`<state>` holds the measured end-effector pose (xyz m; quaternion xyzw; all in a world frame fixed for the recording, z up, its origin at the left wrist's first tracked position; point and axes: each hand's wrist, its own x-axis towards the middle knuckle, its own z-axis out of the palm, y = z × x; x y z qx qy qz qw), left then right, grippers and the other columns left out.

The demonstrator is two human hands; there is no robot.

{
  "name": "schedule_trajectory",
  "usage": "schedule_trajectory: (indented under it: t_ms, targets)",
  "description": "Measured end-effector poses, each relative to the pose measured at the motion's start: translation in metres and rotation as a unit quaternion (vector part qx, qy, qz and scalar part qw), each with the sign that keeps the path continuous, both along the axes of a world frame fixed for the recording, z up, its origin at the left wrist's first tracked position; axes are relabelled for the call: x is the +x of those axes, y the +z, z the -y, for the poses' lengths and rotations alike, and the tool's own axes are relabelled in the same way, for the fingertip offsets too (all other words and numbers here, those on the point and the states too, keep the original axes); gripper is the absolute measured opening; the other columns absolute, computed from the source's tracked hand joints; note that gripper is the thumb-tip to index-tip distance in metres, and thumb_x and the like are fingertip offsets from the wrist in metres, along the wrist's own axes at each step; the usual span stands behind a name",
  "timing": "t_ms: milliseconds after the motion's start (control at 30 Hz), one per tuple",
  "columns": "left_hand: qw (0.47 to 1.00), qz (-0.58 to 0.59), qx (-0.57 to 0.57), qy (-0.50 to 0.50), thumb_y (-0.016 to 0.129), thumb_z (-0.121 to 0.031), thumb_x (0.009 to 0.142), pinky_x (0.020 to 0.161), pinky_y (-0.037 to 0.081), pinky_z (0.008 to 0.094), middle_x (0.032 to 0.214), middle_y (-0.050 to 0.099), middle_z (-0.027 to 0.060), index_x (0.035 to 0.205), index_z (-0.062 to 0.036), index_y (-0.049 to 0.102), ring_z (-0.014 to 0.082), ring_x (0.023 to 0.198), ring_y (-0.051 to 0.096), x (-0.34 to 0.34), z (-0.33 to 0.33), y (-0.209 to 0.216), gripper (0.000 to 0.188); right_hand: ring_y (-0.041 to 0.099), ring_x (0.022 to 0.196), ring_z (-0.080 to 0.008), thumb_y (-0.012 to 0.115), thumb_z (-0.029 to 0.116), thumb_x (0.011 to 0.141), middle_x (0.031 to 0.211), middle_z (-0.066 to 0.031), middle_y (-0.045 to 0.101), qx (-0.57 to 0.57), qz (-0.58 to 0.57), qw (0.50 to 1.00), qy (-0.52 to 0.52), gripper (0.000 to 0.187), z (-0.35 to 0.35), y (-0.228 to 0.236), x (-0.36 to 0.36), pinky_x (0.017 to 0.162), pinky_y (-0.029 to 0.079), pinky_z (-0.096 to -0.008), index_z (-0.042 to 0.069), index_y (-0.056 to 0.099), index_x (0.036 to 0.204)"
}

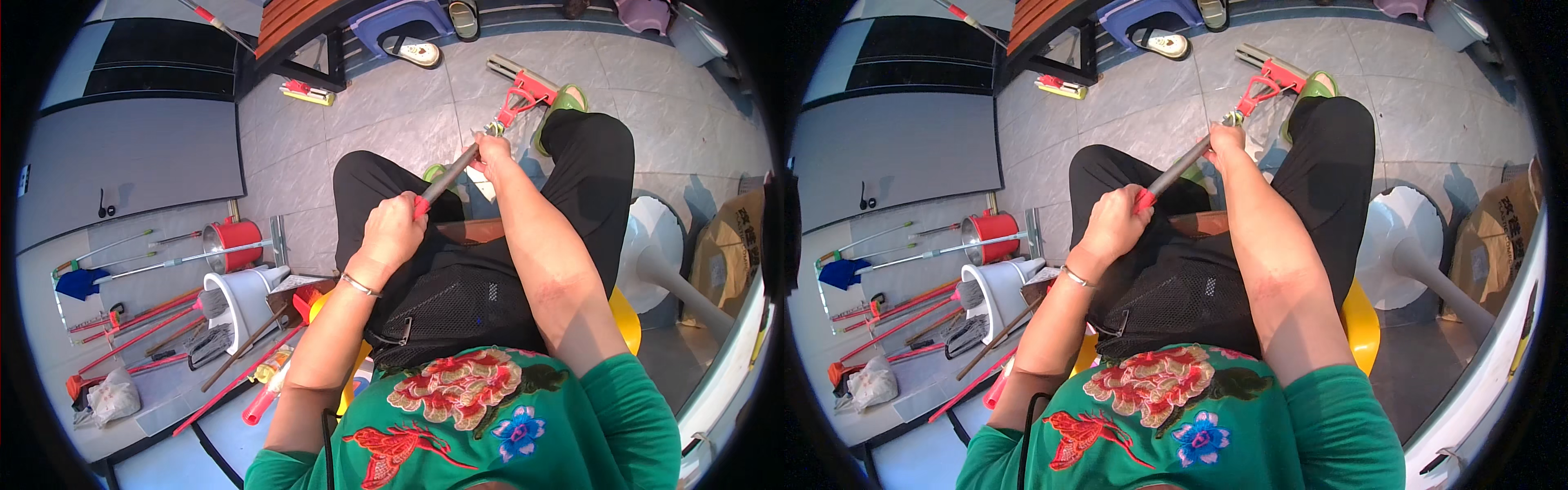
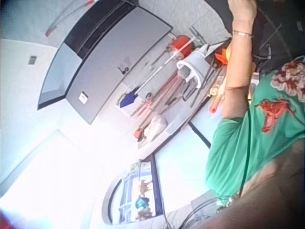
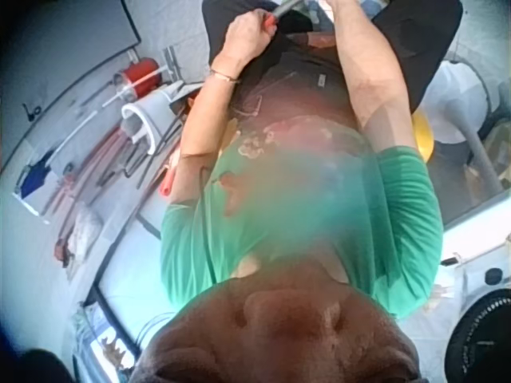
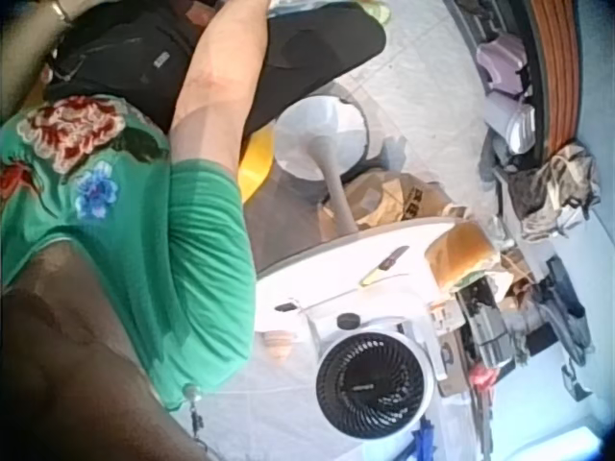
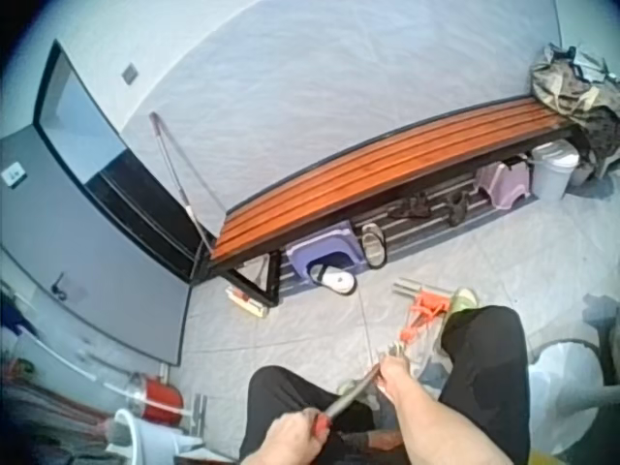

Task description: Assembling a floor squeegee by removing packaging and attaching the handle to the head.

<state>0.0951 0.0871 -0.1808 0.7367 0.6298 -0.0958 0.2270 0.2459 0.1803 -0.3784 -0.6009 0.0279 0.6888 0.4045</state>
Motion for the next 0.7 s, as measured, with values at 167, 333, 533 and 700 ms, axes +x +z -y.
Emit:
schedule_trajectory:
  t_ms: [167, 333, 533, 700]
  targets:
    - [0.989, -0.097, 0.084, -0.076, 0.057, -0.014, 0.084, 0.068, 0.053, 0.0413, 0.083, 0.062, 0.0194, 0.091, 0.0019, 0.053, 0.0337, 0.078, 0.064, 0.013, 0.012, -0.015, 0.018, 0.066, 0.072, -0.0249, 0.053, 0.014, 0.091, 0.082, -0.0128, 0.060, 0.014, 0.017, 1.000, -0.012, 0.019, -0.002, -0.002, 0.001, 0.058, 0.058, -0.0401, -0.002, 0.049, 0.101]
    - [0.976, -0.172, 0.068, -0.112, 0.052, -0.014, 0.087, 0.067, 0.054, 0.0397, 0.088, 0.062, 0.0201, 0.093, 0.0017, 0.054, 0.0334, 0.079, 0.065, 0.019, 0.012, -0.038, 0.017, 0.063, 0.068, -0.0238, 0.055, 0.016, 0.091, 0.080, -0.0119, 0.058, -0.006, 0.119, 0.992, 0.041, 0.019, 0.004, -0.005, -0.003, 0.056, 0.058, -0.0424, -0.002, 0.050, 0.097]
    - [0.997, -0.050, -0.053, -0.012, 0.060, -0.021, 0.084, 0.075, 0.050, 0.0452, 0.085, 0.065, 0.0214, 0.086, 0.0032, 0.059, 0.0384, 0.084, 0.063, 0.017, -0.014, -0.030, 0.024, 0.064, 0.077, -0.0311, 0.056, 0.033, 0.089, 0.102, -0.0173, 0.060, -0.013, 0.037, 0.999, 0.005, 0.045, 0.007, -0.007, -0.003, 0.059, 0.056, -0.0468, -0.002, 0.048, 0.117]
    - [0.990, -0.004, -0.114, 0.079, 0.072, -0.029, 0.074, 0.081, 0.049, 0.0398, 0.091, 0.066, 0.0195, 0.091, -0.0008, 0.064, 0.0333, 0.093, 0.063, 0.005, -0.024, -0.034, 0.034, 0.063, 0.096, -0.0357, 0.052, 0.045, 0.086, 0.111, -0.0229, 0.060, -0.051, 0.293, 0.952, 0.076, 0.054, 0.009, 0.035, 0.020, 0.082, 0.050, -0.0460, 0.002, 0.051, 0.118]
